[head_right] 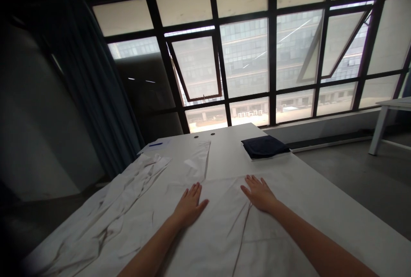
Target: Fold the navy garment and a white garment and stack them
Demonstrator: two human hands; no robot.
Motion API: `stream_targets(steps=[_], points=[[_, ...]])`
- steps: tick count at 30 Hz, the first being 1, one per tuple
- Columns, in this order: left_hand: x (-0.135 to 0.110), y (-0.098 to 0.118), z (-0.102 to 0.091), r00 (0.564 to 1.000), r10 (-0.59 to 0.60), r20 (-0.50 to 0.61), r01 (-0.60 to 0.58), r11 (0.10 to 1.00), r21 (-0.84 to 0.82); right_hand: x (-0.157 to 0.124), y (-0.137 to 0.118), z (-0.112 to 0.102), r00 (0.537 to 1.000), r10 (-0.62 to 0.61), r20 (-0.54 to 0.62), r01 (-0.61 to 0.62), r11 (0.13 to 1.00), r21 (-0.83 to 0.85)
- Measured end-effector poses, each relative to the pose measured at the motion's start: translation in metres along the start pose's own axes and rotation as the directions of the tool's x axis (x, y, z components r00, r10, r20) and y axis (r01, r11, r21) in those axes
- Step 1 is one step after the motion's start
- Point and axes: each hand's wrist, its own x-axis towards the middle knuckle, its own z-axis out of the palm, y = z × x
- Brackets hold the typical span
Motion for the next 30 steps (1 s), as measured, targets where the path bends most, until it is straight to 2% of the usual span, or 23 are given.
stream_targets(steps=[3,6,9,13,16,18,21,23,26,30], points=[[-0.009,-0.049,-0.004,0.995,-0.098,-0.011,0.098,0.995,0.023,0.0,0.038,-0.001,0.996,0.08,-0.032,-0.082,0.995,-0.059],[-0.02,-0.086,-0.008,0.978,-0.206,-0.022,0.207,0.977,0.046,-0.003,0.067,-0.001,0.986,0.149,-0.077,-0.157,0.98,-0.12],[-0.029,-0.103,-0.007,0.957,-0.288,-0.032,0.29,0.955,0.06,-0.007,0.079,-0.002,0.983,0.161,-0.093,-0.173,0.974,-0.146],[-0.04,-0.105,-0.002,0.943,-0.332,-0.04,0.334,0.939,0.078,-0.013,0.075,-0.011,0.983,0.164,-0.087,-0.177,0.97,-0.165],[-0.048,-0.102,0.0,0.937,-0.35,-0.023,0.35,0.933,0.078,-0.012,0.06,-0.022,0.978,0.194,-0.072,-0.205,0.958,-0.201],[-0.05,-0.101,-0.002,0.932,-0.363,0.005,0.362,0.931,0.043,-0.007,0.04,-0.026,0.976,0.201,-0.078,-0.213,0.954,-0.211],[-0.044,-0.104,-0.01,0.925,-0.377,0.048,0.378,0.925,-0.026,0.002,-0.008,-0.02,0.996,0.073,-0.052,-0.08,0.986,-0.143],[-0.03,-0.106,-0.017,0.922,-0.386,0.04,0.388,0.919,-0.065,0.005,-0.043,-0.011,0.999,-0.039,-0.037,0.038,0.998,-0.044],[0.004,-0.106,-0.028,0.914,-0.405,-0.034,0.395,0.905,-0.155,0.006,-0.08,0.003,0.992,-0.091,-0.093,0.093,0.995,0.022],[0.059,-0.099,-0.037,0.864,-0.489,-0.122,0.422,0.834,-0.355,0.003,-0.088,0.011,0.987,-0.112,-0.112,0.115,0.993,0.028]])
